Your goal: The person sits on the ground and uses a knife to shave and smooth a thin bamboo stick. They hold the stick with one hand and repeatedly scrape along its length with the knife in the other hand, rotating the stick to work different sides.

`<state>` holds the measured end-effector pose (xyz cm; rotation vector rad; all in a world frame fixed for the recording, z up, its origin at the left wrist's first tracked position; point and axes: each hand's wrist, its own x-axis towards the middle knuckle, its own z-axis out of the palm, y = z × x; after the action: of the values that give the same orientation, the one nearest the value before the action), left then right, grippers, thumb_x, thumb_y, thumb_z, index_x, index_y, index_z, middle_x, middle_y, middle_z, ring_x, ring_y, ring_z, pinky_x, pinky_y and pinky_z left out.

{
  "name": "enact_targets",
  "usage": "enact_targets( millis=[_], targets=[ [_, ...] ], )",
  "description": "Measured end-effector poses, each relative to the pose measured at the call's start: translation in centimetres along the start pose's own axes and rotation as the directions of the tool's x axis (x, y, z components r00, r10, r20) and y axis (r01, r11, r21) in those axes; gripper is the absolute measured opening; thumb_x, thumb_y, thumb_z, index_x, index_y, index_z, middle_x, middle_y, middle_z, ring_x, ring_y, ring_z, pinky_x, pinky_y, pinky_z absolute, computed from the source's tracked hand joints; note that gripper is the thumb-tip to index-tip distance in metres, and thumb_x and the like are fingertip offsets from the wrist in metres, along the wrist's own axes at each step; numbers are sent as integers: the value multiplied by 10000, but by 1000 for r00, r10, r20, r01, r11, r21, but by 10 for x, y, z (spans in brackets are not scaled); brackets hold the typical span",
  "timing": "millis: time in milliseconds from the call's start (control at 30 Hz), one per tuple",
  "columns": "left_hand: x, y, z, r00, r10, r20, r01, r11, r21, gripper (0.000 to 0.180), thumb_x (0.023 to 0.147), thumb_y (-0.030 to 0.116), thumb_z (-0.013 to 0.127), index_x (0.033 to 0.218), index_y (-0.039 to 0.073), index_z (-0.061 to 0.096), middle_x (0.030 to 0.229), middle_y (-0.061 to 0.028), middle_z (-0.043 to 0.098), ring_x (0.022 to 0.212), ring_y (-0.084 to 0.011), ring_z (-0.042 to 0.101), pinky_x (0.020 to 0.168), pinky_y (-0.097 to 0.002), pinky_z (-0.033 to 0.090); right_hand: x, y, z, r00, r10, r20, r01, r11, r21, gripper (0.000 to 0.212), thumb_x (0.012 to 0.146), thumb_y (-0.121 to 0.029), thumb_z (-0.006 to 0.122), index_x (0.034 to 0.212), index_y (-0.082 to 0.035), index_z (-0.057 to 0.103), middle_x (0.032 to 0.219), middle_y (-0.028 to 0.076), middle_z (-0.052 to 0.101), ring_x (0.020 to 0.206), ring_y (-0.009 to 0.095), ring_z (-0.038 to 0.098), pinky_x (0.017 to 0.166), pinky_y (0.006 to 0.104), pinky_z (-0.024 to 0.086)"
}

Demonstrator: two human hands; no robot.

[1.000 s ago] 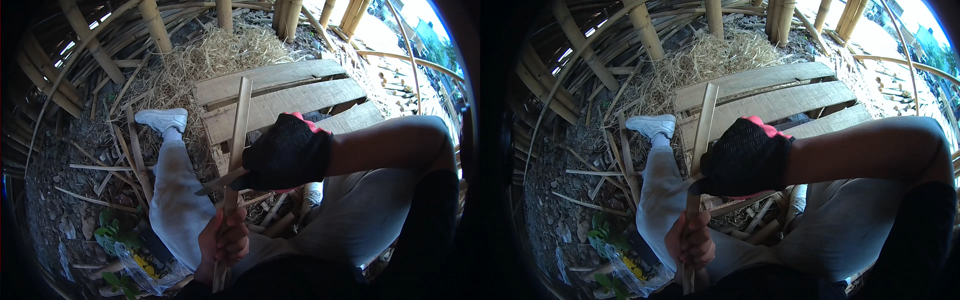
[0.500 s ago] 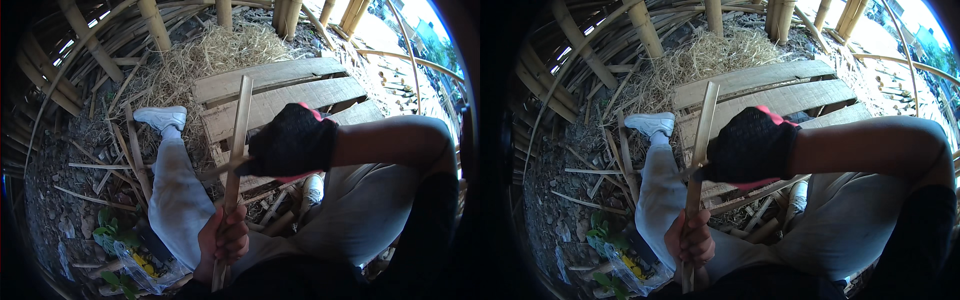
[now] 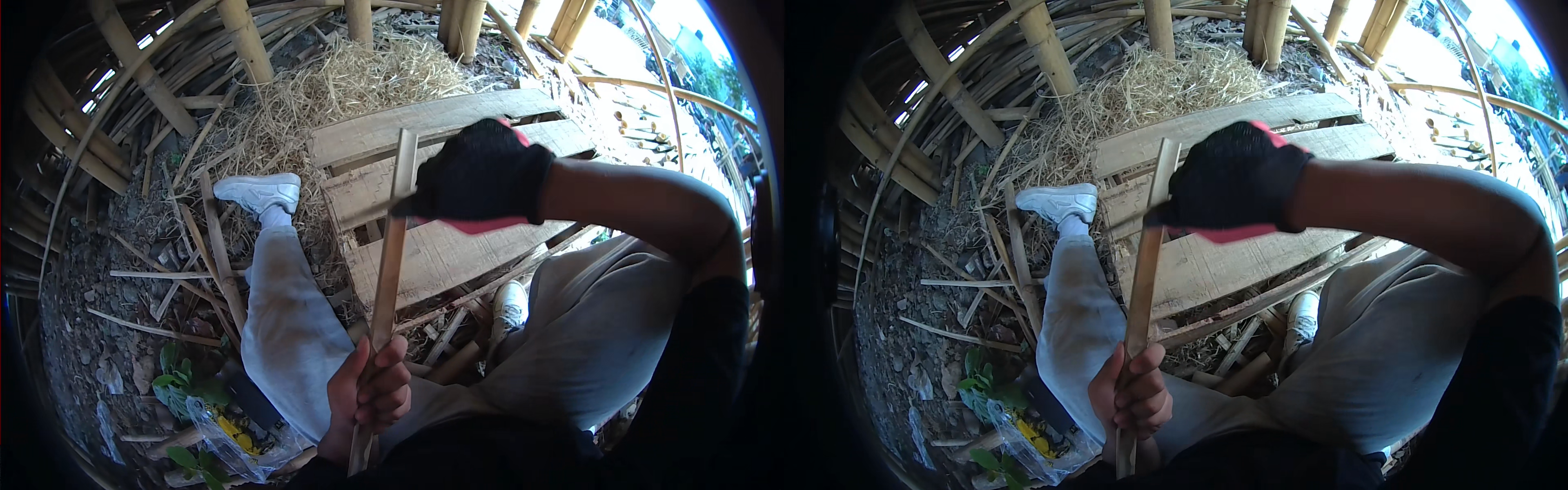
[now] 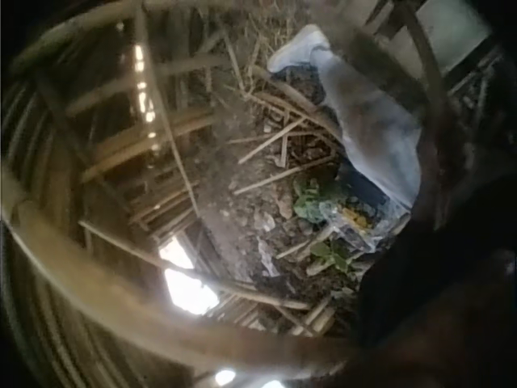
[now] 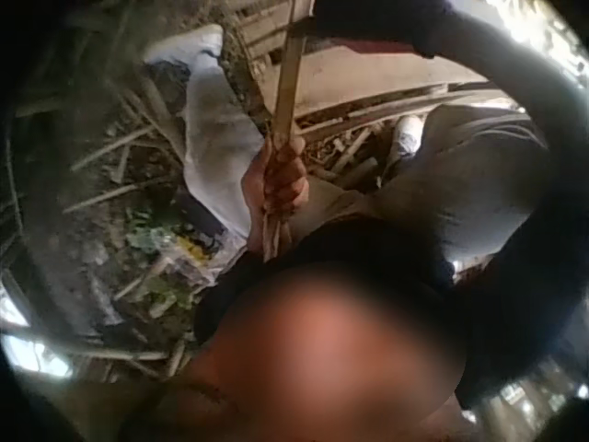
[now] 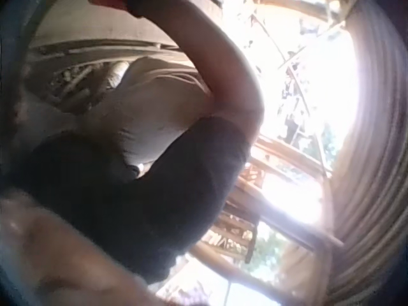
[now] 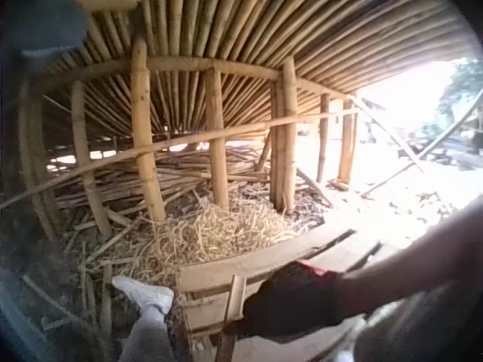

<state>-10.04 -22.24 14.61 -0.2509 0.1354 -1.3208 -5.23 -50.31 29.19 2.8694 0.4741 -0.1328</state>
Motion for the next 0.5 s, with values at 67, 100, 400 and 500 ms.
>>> enact_targets(
  millis=[67,100,400,500],
  targets=[
    [2,1,0,1000,24,-3,-24,1000,-14,363,1098,430,362,960,95,396,541,41,394,313,-35,374,270,-187,271,10,45,3,991,62,-120,-59,998,24,383,1028,-466,499,976,-197,766,796,64,725,694,286,712,609,444,561],
    [5,0,-2,999,24,-26,-24,1000,9,363,1097,430,363,961,96,396,541,41,398,312,-34,372,270,-187,269,4,50,9,991,135,-12,-135,991,-25,415,1032,-484,486,958,-189,767,779,82,719,697,299,711,614,444,562],
    [-1,3,1,999,-30,9,30,999,38,373,1086,469,407,946,123,408,530,53,375,304,-35,322,272,-198,241,1,7,-4,999,38,33,-40,998,56,435,1015,-521,509,868,-197,758,702,61,686,676,282,704,600,401,560],
    [10,2,-5,999,8,-51,-9,1000,-10,359,1093,436,384,952,106,403,526,47,389,309,-29,354,271,-188,248,5,66,4,987,158,34,-155,985,-77,457,1051,-485,457,937,-174,773,812,90,733,738,303,710,650,428,562]
  ],
)
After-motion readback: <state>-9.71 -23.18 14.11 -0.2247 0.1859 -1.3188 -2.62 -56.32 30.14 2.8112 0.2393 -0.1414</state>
